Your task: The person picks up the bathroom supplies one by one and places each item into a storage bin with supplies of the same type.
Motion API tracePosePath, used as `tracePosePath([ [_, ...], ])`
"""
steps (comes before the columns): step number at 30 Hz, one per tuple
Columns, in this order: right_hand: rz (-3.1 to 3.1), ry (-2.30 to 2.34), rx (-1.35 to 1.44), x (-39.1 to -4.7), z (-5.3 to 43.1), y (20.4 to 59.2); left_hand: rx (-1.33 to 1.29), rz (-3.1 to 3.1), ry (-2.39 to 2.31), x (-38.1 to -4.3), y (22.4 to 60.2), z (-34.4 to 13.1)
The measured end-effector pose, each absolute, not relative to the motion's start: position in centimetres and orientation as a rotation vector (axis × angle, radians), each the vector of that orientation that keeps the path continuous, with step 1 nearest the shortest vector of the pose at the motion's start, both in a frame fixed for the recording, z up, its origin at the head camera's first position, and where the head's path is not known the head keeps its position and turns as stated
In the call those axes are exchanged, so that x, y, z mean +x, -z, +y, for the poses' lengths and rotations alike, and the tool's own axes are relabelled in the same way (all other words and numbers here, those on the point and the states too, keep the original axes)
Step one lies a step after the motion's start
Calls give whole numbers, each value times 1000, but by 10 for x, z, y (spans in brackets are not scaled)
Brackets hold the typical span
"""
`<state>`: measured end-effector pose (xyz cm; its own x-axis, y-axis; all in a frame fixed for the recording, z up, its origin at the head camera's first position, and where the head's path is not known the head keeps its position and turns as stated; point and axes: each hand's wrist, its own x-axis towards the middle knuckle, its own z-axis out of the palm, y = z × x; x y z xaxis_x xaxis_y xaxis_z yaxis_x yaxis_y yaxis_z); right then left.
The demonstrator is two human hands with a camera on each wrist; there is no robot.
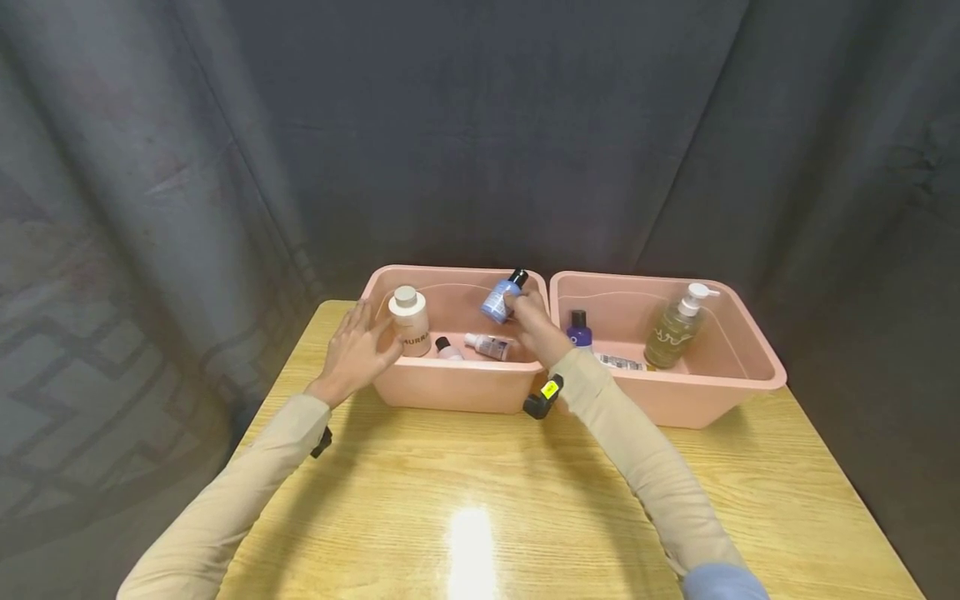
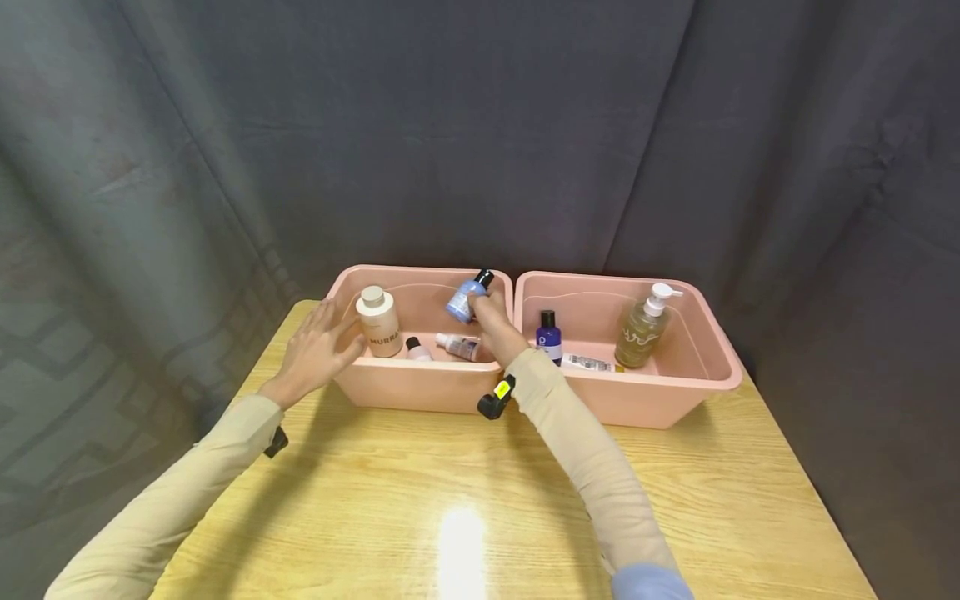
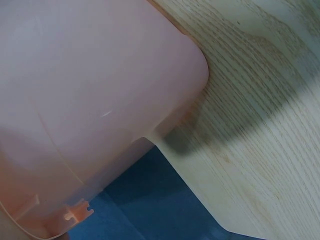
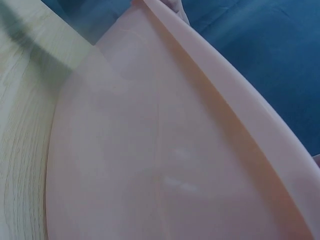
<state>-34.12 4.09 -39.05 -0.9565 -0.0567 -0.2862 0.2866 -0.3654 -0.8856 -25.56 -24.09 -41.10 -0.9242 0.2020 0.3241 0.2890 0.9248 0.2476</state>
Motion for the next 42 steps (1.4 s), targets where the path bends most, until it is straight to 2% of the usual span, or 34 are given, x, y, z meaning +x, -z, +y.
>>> tracePosePath([
  [19, 1636, 2366, 353, -340, 39, 391, -375, -2787, 405, -255, 413, -242],
  [20, 1604, 2404, 317, -358, 40, 415, -376, -2791, 404, -255, 413, -242],
  [25, 1577, 2440, 259, -355, 40, 418, -364, -2809, 405, -254, 414, -241],
  [26, 1545, 2473, 208, -364, 42, 430, -363, -2811, 404, -254, 414, -242],
  [27, 1576, 2448, 237, -349, 40, 411, -361, -2813, 401, -254, 413, -242],
  [32, 1643, 2430, 287, -358, 38, 420, -361, -2812, 401, -255, 413, -241],
  [36, 1629, 2406, 315, -339, 36, 397, -360, -2808, 416, -256, 413, -241],
  [42, 1561, 2433, 303, -335, 37, 391, -371, -2798, 416, -257, 413, -243],
])
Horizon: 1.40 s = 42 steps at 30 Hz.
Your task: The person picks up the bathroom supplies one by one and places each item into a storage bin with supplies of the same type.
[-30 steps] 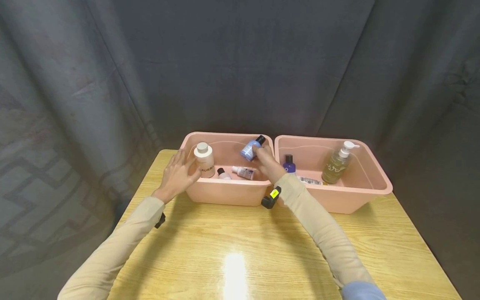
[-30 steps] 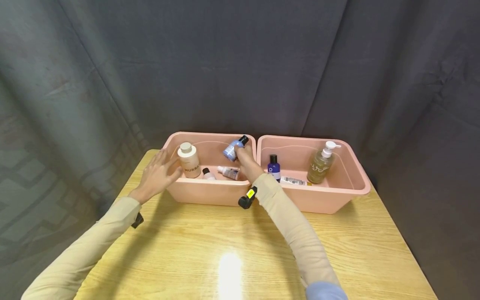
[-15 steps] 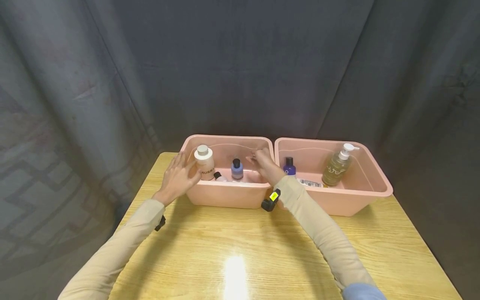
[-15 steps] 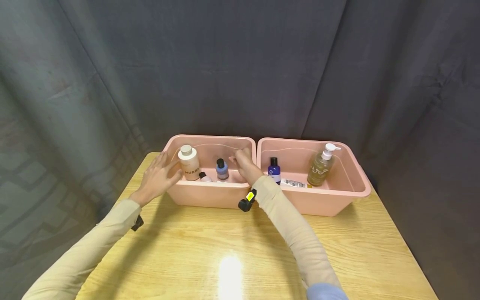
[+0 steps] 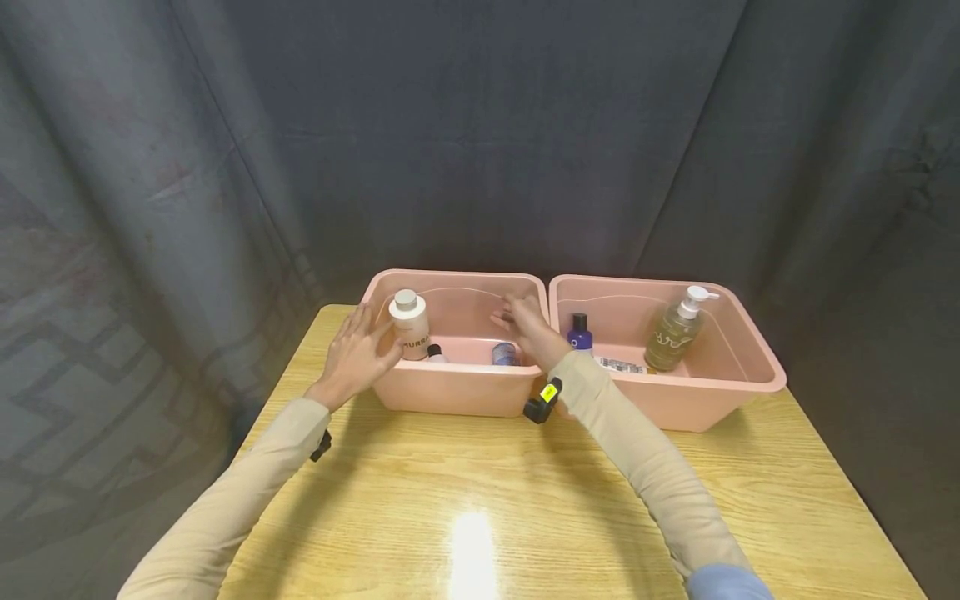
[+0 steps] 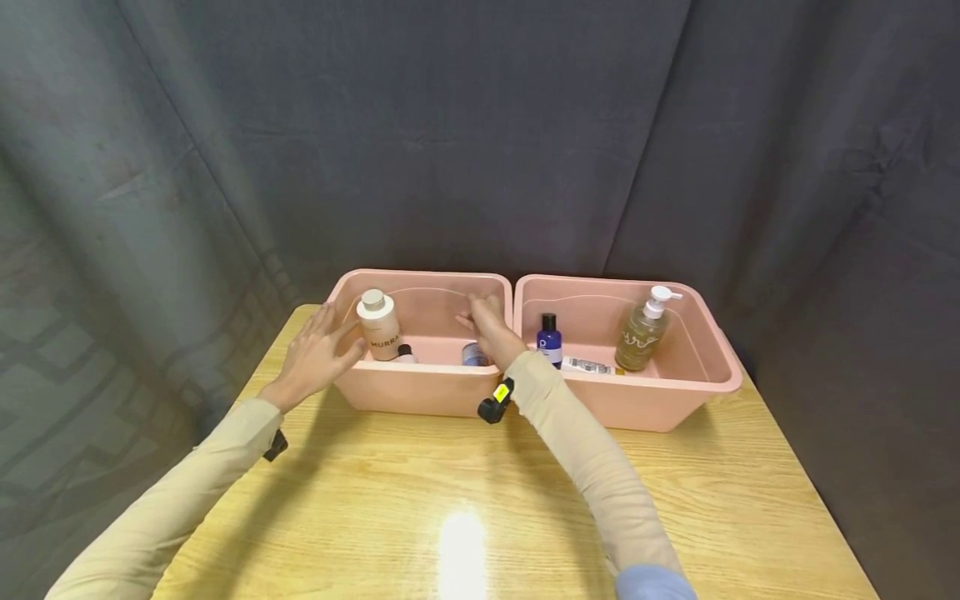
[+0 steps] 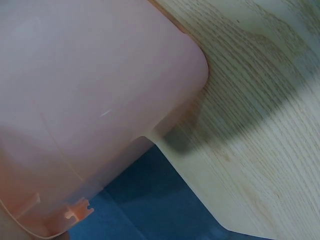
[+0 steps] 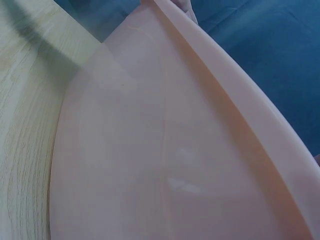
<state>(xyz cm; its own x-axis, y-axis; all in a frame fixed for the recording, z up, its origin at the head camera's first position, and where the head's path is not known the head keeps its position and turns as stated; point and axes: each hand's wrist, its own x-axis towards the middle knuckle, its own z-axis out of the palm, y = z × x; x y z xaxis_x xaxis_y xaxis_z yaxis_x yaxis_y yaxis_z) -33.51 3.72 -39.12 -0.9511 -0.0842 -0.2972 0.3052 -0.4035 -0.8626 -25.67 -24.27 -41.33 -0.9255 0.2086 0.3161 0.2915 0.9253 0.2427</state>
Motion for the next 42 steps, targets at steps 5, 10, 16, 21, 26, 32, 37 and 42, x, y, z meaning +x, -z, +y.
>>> tracePosePath([
  [5, 1599, 2405, 314, -334, 36, 392, -376, -2798, 442, -257, 414, -244],
  [10, 1596, 2405, 291, -334, 36, 392, -369, -2819, 461, -256, 413, -245],
  [16, 1569, 2423, 271, -332, 38, 390, -363, -2843, 466, -255, 411, -246],
  [21, 1587, 2402, 231, -331, 42, 387, -363, -2843, 481, -254, 410, -246],
  [26, 1594, 2428, 198, -328, 45, 382, -376, -2839, 482, -253, 409, -246],
  [32, 1630, 2424, 147, -324, 48, 375, -388, -2849, 483, -254, 408, -247],
  [37, 1680, 2384, 87, -318, 55, 368, -396, -2848, 518, -254, 406, -247],
  [42, 1741, 2304, -24, -311, 66, 364, -402, -2842, 506, -255, 403, -247],
])
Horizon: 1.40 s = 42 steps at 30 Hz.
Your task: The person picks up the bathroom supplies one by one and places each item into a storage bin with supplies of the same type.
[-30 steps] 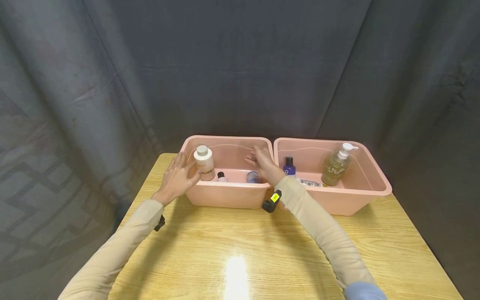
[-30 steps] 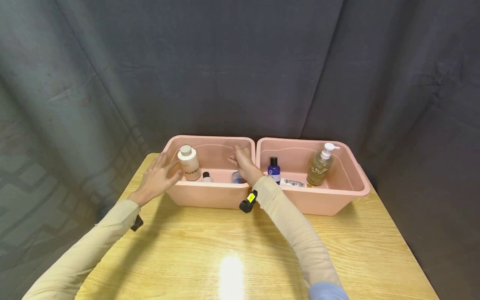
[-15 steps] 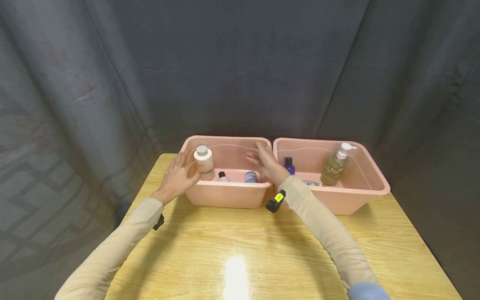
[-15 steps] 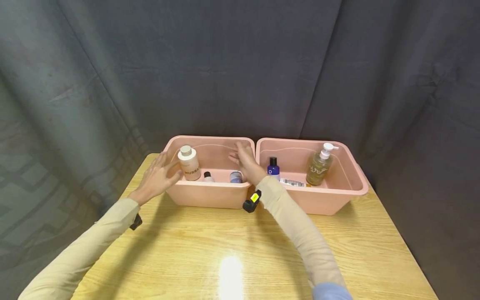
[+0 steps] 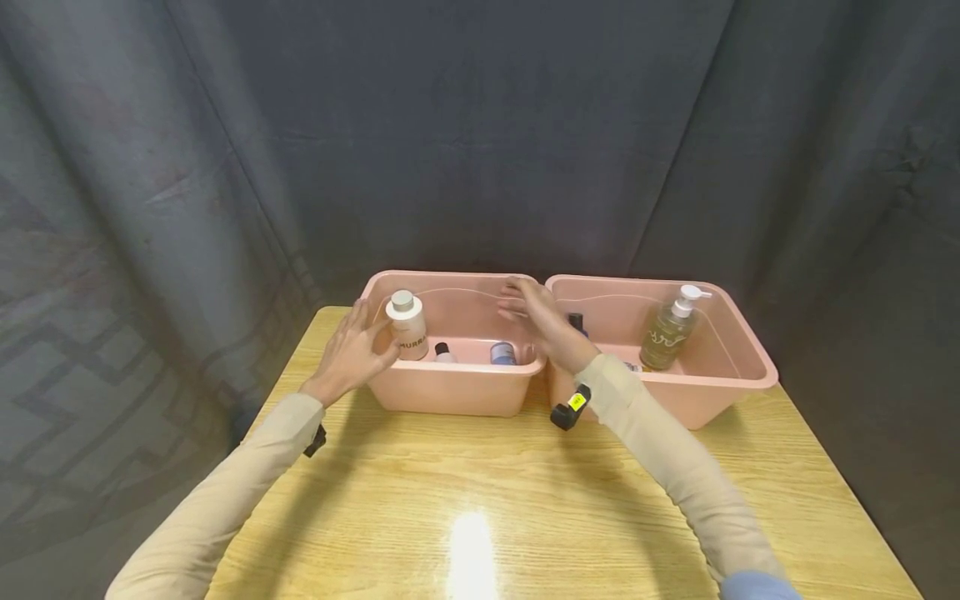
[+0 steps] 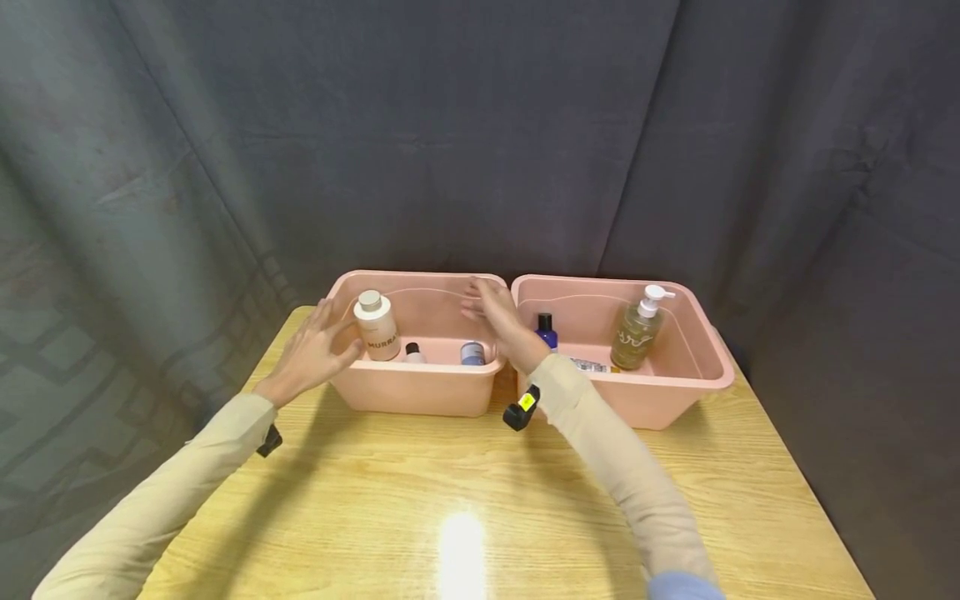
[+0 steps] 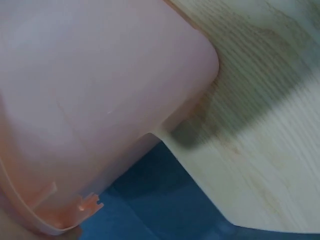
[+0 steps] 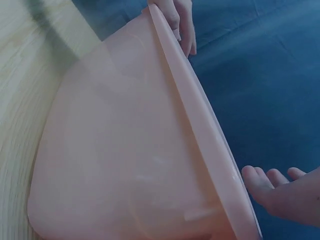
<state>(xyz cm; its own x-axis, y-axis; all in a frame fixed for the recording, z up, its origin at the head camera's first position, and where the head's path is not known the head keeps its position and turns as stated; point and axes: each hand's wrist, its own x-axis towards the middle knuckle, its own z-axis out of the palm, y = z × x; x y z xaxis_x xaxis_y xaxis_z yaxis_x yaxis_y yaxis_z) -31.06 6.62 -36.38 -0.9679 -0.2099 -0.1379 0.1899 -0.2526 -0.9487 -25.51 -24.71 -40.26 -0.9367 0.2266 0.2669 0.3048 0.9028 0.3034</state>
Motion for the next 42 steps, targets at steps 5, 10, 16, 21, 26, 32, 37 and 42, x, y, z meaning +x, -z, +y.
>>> tracePosePath([
  [5, 1837, 2200, -208, -300, 78, 361, -404, -2805, 471, -257, 396, -247],
  [10, 1882, 2174, -281, -295, 83, 355, -432, -2769, 446, -260, 391, -247],
  [16, 1955, 2150, -318, -296, 89, 347, -467, -2737, 465, -262, 385, -248],
  [21, 1958, 2142, -243, -294, 93, 344, -479, -2695, 459, -263, 381, -248],
  [26, 2003, 2101, -296, -289, 102, 343, -509, -2644, 449, -264, 380, -248],
  [32, 2027, 2091, -434, -287, 119, 345, -539, -2635, 442, -263, 378, -249],
  [37, 2129, 2023, -518, -285, 134, 344, -533, -2643, 443, -261, 375, -250],
  [42, 2287, 1938, -570, -281, 150, 341, -535, -2651, 452, -260, 373, -251],
])
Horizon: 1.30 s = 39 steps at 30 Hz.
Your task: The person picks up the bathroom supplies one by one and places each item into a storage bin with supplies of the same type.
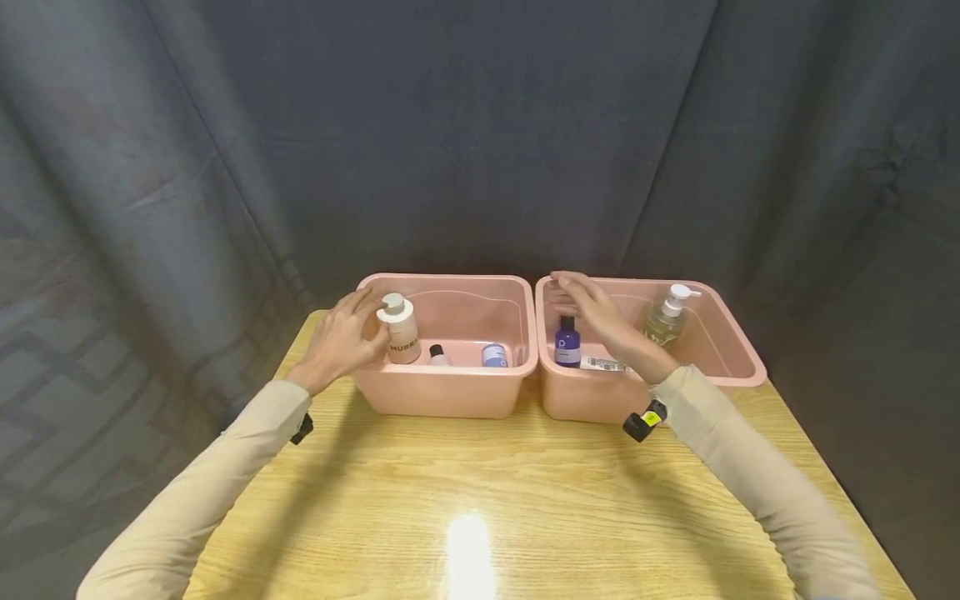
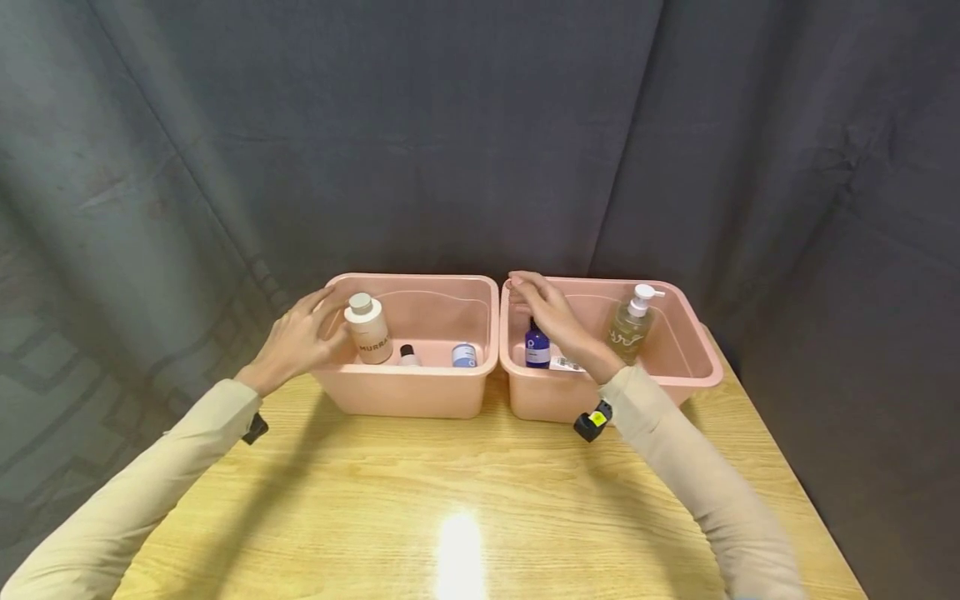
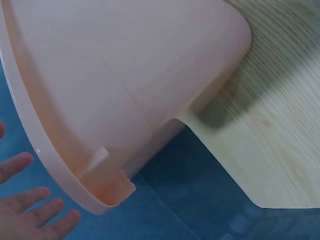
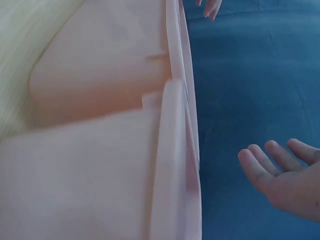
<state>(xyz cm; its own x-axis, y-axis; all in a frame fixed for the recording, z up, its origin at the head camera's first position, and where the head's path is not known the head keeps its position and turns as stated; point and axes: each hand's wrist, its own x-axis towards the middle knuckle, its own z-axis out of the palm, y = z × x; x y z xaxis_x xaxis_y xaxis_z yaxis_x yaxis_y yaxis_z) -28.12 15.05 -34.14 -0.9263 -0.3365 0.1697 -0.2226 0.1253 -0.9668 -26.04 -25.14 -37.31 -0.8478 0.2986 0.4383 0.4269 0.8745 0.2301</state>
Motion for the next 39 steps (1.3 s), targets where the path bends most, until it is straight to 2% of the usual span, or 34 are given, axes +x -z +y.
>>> tracePosePath([
  [17, 2594, 1696, -634, -275, 207, 336, -499, -2642, 402, -262, 375, -264],
  [28, 2782, 1542, -527, -268, 235, 342, -483, -2634, 400, -263, 375, -269],
  [39, 3037, 1223, -641, -263, 259, 346, -474, -2610, 374, -266, 377, -273],
])
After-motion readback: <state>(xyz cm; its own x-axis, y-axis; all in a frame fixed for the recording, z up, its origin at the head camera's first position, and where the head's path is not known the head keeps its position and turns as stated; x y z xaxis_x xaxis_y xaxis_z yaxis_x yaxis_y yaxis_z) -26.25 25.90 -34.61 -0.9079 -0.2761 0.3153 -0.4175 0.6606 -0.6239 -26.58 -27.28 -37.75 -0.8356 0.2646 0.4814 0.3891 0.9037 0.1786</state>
